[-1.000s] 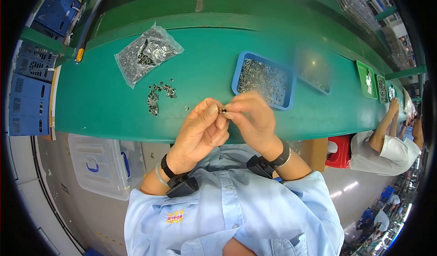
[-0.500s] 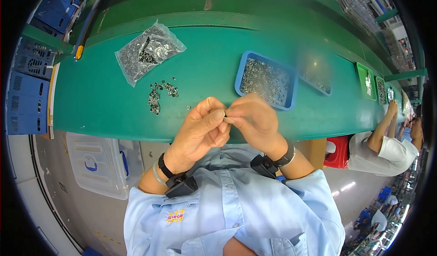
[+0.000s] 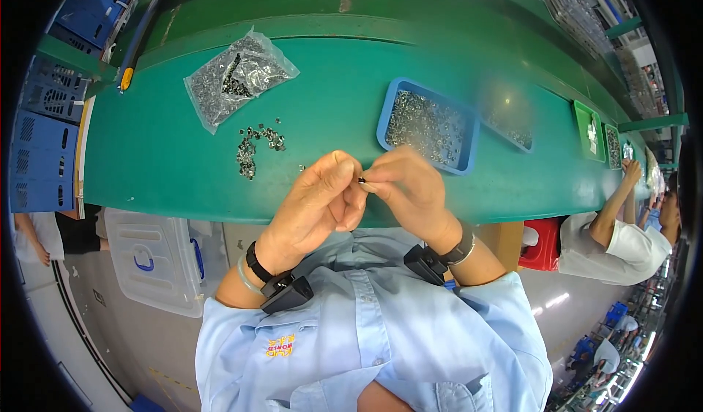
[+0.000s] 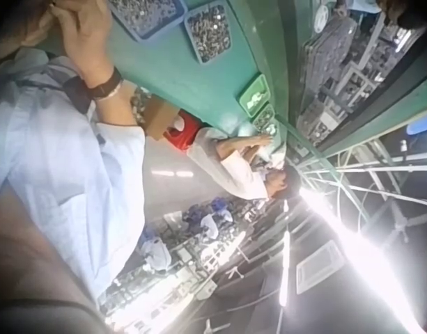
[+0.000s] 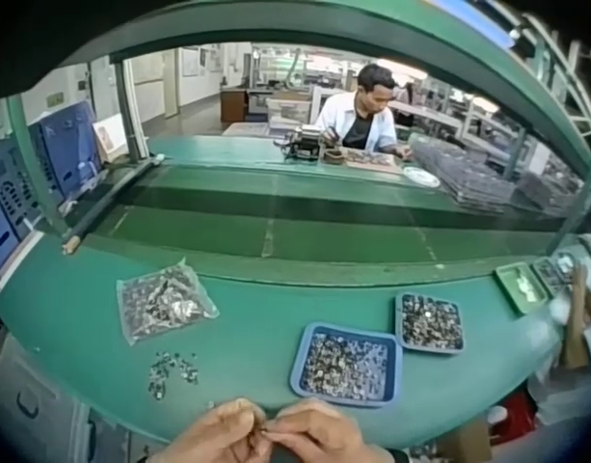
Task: The person picks up a small metal component and a tiny black piece from the table and joins them together by hand. After pressing the two pieces together, the person places the assembled unit into a blue plastic tray and repeats the process.
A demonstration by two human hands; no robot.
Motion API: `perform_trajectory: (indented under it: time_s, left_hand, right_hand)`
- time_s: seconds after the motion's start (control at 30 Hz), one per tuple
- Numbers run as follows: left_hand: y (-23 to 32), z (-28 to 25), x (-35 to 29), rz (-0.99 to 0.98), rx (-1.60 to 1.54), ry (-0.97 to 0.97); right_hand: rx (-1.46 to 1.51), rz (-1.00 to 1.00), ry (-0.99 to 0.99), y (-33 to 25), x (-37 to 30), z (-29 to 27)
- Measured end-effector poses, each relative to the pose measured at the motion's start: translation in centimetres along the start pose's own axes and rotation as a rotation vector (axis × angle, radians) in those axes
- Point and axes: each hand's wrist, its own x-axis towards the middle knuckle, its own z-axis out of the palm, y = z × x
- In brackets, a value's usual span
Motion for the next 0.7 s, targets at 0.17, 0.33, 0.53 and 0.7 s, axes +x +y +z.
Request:
perform_trajectory:
  time_s: [0.17,0.33,0.53,0.7]
  left_hand:
    - [-0.3,-0.2,0.1,0.032,0.149,0.003]
    - [-1.4,0.0,1.4,0.038,0.286,0.118]
    - [-0.3,-2.0,-0.8,0.085,0.175,0.167]
    - [1.8,-6.2,-5.2,0.237,0.180,0.283]
  right_hand:
    - [0.014,0.047,-0.002,0.1,-0.4,0.1]
    - [-0.047,0.052,0.021,0.4,-0.4,-0.4]
    - [-0.427,0.113,-0.028,2.6,1.4,-3.5]
    - [-0.456,0.089,-0.196,2.1,3.6,-1.5]
